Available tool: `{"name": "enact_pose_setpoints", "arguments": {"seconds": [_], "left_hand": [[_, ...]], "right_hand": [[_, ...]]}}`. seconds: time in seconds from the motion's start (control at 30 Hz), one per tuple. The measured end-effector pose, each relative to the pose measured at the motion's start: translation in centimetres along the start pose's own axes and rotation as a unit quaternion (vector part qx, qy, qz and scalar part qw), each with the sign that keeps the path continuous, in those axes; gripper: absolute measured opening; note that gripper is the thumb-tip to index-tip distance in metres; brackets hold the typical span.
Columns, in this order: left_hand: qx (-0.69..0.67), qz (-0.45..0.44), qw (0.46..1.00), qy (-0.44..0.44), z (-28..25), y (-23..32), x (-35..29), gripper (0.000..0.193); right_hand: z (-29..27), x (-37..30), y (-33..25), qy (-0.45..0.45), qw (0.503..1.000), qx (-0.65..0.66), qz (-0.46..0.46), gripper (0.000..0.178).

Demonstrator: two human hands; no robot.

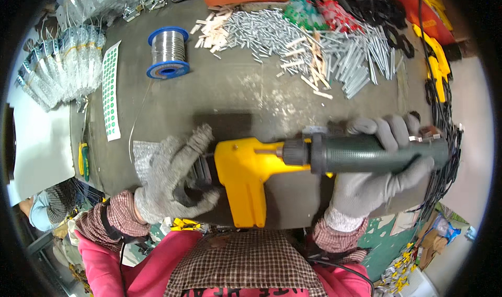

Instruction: Soldering wires and assembling the internal components of a yellow handheld device housing.

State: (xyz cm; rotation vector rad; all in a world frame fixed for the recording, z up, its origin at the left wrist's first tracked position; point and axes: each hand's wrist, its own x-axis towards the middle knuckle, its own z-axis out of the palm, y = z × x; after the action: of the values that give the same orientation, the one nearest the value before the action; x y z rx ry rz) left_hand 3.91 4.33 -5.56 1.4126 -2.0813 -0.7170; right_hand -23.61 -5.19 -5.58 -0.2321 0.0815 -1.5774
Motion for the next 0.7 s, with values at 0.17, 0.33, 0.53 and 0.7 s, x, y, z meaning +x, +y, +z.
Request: {"name": "enact_pose_setpoints", "arguments": {"seconds": [0.17,0.33,0.53,0.7], "left_hand": [[0.039,0.011,0.999,0.011,0.0,0.1,-0.4,0.080],[0.079,0.007,0.997,0.013,0.4,0.1,-0.8,0.076],[0.061,0.008,0.998,-0.001,0.3,-0.2,-0.7,0.075],[0.069,0.007,0.998,-0.004,0.3,-0.4,-0.9,0.074]], "right_hand": [[-1.1,-1.9,-1.7,-0.016,0.998,0.056,-0.027,0.037],[-1.4,-2.5,-1.6,-0.010,0.996,0.090,0.003,0.035],[-1.4,-2.6,-1.6,-0.004,0.997,0.070,-0.012,0.034],[-1.4,-2.5,-1.8,-0.008,0.998,0.069,-0.003,0.032]]}}
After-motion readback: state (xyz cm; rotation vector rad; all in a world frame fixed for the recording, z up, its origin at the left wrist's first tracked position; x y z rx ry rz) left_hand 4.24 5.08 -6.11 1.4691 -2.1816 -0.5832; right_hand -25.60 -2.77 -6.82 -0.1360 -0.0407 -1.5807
